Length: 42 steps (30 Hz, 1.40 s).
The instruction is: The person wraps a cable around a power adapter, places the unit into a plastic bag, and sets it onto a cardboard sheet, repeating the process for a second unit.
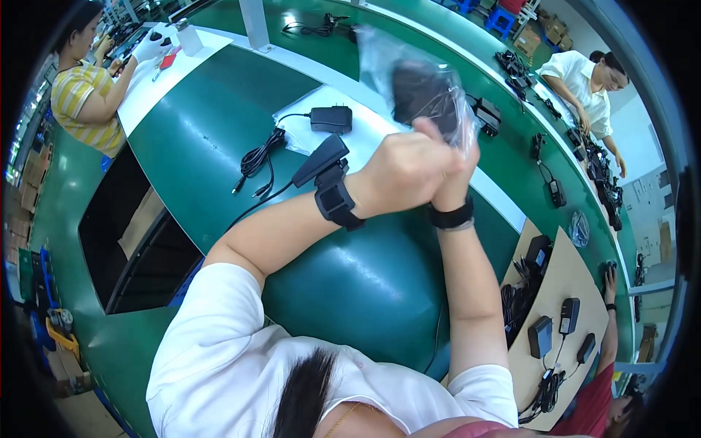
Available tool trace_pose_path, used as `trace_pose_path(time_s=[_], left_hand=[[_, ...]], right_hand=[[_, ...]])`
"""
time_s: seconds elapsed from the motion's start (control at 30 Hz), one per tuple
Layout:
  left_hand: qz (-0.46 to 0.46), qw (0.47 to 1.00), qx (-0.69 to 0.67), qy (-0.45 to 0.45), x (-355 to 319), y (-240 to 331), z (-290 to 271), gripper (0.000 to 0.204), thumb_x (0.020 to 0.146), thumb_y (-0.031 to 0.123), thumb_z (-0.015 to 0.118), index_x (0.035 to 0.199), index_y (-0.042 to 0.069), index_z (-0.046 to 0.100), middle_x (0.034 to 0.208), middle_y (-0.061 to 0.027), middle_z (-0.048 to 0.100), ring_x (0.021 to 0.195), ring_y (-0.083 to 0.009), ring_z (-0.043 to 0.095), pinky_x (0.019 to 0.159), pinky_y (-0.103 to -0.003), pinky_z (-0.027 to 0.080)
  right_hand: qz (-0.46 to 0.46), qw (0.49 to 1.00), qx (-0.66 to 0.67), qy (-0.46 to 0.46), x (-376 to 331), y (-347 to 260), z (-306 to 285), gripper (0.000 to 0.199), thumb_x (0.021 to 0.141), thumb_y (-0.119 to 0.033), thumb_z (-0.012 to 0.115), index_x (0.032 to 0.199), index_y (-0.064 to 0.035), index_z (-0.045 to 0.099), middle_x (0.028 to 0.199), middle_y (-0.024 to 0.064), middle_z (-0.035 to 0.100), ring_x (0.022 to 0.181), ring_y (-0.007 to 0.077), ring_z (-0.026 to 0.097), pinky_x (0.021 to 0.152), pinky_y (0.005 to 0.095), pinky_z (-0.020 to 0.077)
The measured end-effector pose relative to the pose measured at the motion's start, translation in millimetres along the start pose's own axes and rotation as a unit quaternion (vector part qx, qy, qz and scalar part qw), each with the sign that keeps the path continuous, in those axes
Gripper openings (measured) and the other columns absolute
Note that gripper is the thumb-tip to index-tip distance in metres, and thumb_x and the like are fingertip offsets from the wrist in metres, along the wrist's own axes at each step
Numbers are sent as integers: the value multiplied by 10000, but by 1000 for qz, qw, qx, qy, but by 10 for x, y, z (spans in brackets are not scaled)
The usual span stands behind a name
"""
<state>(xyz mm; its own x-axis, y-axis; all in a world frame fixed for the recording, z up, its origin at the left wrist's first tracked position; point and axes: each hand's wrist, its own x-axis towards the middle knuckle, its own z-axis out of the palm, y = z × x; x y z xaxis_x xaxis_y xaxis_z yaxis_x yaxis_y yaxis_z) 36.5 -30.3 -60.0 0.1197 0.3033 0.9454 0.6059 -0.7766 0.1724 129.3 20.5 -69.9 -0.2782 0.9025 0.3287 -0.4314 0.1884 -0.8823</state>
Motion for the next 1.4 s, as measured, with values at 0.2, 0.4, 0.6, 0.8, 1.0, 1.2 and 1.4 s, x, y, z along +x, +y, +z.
trace_pose_path(time_s=[0.2, 0.4, 0.6, 0.8, 1.0, 1.2, 1.4], left_hand=[[52, 998, -35, 17, -59, 67, 93, 196, 662, 76, 715, 814, 16, 609, 626, -88, 569, 548, -242, 572, 488, -309, 448], [-163, 983, 84, -25, 139, 20, -191, 245, 682, 192, 714, 814, 30, 587, 725, -92, 594, 721, -265, 589, 619, -340, 452], [-265, 952, 147, 36, 262, -696, -798, 580, 749, 420, 662, 1095, -19, 507, 1052, -143, 549, 932, -250, 522, 805, -337, 429], [-446, 806, -353, 166, 88, -501, -237, 377, 885, 318, 524, 1042, -25, 536, 859, -45, 587, 816, -73, 521, 727, -212, 427], [-381, 850, -256, 260, -47, -287, -25, 485, 933, 411, 339, 1152, -16, 404, 1003, -113, 521, 899, -134, 511, 800, -241, 418], [-374, 849, -232, 292, -109, -336, -6, 453, 944, 392, 294, 1157, 0, 377, 1003, -118, 518, 931, -159, 514, 837, -261, 408], [-389, 848, -256, 252, -32, -555, -254, 389, 950, 367, 323, 1022, 8, 454, 876, -60, 511, 808, -125, 476, 766, -248, 407]], right_hand=[[-221, 925, -276, -140, 125, 185, -45, 463, 859, -136, 515, 1272, 16, 374, 1166, 118, 508, 1019, 205, 526, 824, 300, 456], [-130, 954, -221, -157, 229, 154, -116, 578, 787, -219, 645, 1255, 24, 408, 1084, 99, 572, 918, 208, 577, 761, 326, 488], [63, 985, -77, -140, 89, -264, 186, 519, 758, -57, 581, 1242, 38, 417, 1019, 96, 559, 788, 143, 575, 625, 244, 497], [29, 998, -15, -61, -65, -112, 277, 546, 771, -22, 574, 1268, 38, 356, 1052, 116, 547, 843, 164, 577, 648, 258, 509], [-175, 946, -270, 24, -122, 38, 372, 480, 791, -23, 557, 1227, 43, 367, 1102, 120, 501, 972, 174, 513, 842, 290, 425], [-247, 903, -352, 18, -46, 62, 398, 468, 794, -63, 567, 1212, 56, 392, 1144, 160, 489, 1050, 203, 483, 896, 313, 393], [-96, 908, -390, -120, -42, -184, 397, 497, 760, -156, 656, 1161, 58, 455, 1033, 148, 570, 887, 192, 566, 781, 296, 447]])
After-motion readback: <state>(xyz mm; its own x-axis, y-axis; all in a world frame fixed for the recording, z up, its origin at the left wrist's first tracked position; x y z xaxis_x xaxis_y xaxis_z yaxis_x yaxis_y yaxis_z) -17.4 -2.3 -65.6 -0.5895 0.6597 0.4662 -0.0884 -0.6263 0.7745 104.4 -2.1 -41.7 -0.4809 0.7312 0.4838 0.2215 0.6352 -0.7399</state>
